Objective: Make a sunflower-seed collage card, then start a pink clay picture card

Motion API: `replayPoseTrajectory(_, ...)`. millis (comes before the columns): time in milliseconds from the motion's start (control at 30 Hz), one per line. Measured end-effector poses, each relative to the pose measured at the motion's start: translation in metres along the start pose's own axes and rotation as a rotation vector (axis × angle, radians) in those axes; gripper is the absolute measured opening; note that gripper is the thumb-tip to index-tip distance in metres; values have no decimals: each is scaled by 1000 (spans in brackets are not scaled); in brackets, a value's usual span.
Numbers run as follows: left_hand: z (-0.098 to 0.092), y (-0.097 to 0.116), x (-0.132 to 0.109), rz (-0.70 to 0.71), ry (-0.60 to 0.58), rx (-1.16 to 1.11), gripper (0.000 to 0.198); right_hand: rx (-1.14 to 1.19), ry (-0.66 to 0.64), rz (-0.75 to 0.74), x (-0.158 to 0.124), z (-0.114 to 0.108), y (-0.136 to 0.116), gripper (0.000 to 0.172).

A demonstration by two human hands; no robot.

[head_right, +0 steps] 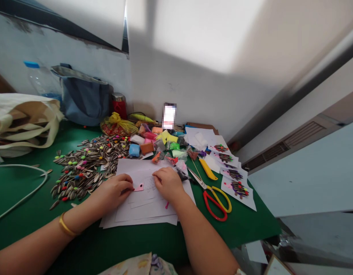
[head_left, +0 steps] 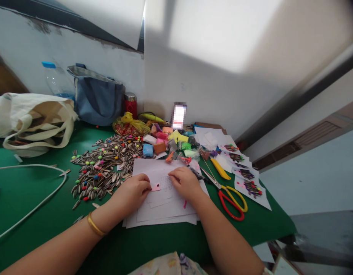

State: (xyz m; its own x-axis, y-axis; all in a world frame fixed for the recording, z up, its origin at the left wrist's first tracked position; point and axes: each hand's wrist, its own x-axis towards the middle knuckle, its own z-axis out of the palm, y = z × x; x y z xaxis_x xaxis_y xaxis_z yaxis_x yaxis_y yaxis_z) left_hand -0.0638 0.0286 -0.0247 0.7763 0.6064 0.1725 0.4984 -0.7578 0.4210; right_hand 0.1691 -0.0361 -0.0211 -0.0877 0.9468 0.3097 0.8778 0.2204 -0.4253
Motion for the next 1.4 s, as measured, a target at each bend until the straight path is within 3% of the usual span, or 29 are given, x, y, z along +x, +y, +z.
replayPoseTrajectory(300,-8,4,-3,-73,-16,-20,17,20,-1,14,0,-1,2,20)
replayPoseTrajectory(533,-7,3,-3,-17,-112,22,19,27,-1,17,0,-1,2,19)
replayPoseTrajectory(733,-7,5,-4,1,-113,40,20,28,5,22,0,-1,1,19)
replayPoseTrajectory(867,-7,5,-4,-32,-67,24,31,30,-3,24,1,-1,1,20)
replayPoseTrajectory(1100,-7,5,-3,7,-81,-1,17,18,-7,29,1,-1,2,19)
replayPoseTrajectory(1267,-8,12,-5,14,12,49,45,33,-23,33,1,-1,2,19)
replayPoseTrajectory(1400,-3,12,-8,37,12,99,68,39,-33,23,1,0,1,19)
